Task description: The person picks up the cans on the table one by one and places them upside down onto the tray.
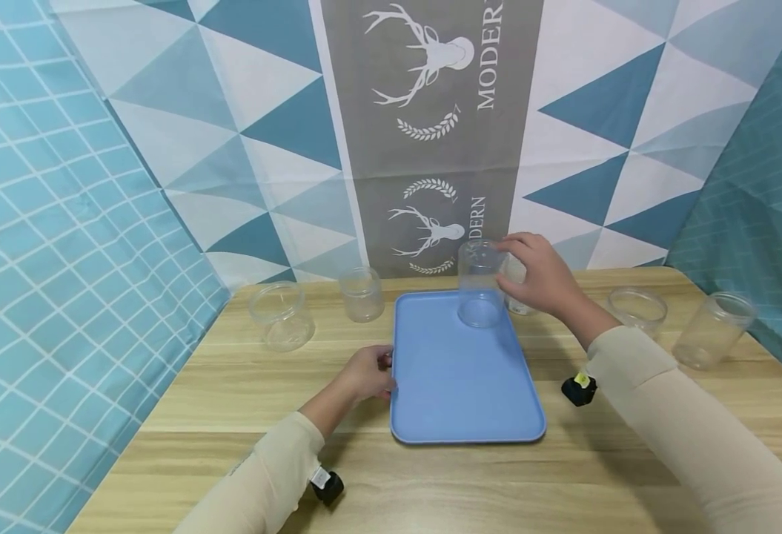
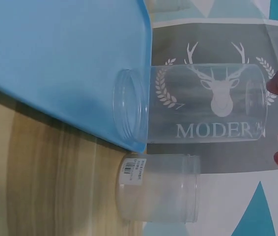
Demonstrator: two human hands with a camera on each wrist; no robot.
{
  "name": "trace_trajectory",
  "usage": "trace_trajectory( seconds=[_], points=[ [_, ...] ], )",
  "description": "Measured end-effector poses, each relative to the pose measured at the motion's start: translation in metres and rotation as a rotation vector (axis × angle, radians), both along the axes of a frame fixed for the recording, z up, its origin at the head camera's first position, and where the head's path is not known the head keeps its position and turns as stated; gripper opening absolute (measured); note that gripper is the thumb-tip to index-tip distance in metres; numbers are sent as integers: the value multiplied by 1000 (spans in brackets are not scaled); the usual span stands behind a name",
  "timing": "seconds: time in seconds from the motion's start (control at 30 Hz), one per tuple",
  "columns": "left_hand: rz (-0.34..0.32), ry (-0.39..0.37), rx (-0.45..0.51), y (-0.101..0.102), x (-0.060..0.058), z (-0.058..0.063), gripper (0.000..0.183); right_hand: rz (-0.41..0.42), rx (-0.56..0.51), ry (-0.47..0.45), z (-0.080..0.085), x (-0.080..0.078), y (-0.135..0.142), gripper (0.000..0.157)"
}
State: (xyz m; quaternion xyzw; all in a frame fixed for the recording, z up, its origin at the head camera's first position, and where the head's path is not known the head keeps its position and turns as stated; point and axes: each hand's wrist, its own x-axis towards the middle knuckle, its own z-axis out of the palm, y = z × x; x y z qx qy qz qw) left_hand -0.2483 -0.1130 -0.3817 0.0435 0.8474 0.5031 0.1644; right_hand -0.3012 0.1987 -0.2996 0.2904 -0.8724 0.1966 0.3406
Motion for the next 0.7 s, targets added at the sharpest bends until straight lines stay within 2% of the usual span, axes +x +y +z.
trace_trajectory(
  seconds=[0.1,0.27,0.4,0.57,0.7],
  points=[
    [-7,35,-30,-1,0,-1,70,14,-24,44,-2,5,3,37],
    [-15,112,-65,-2,1,-2,63,10,-63,66,-5,13,8,33],
    [-32,192,-160,-3,1,-2,60,16,-48,114,-9,20,12,30],
    [-64,372,-352,-4,2,1,61,30,14,196,-13,29,17,29],
    [-99,498,-422,-3,4,6,49,22,98,235,-15,39,21,28]
  ],
)
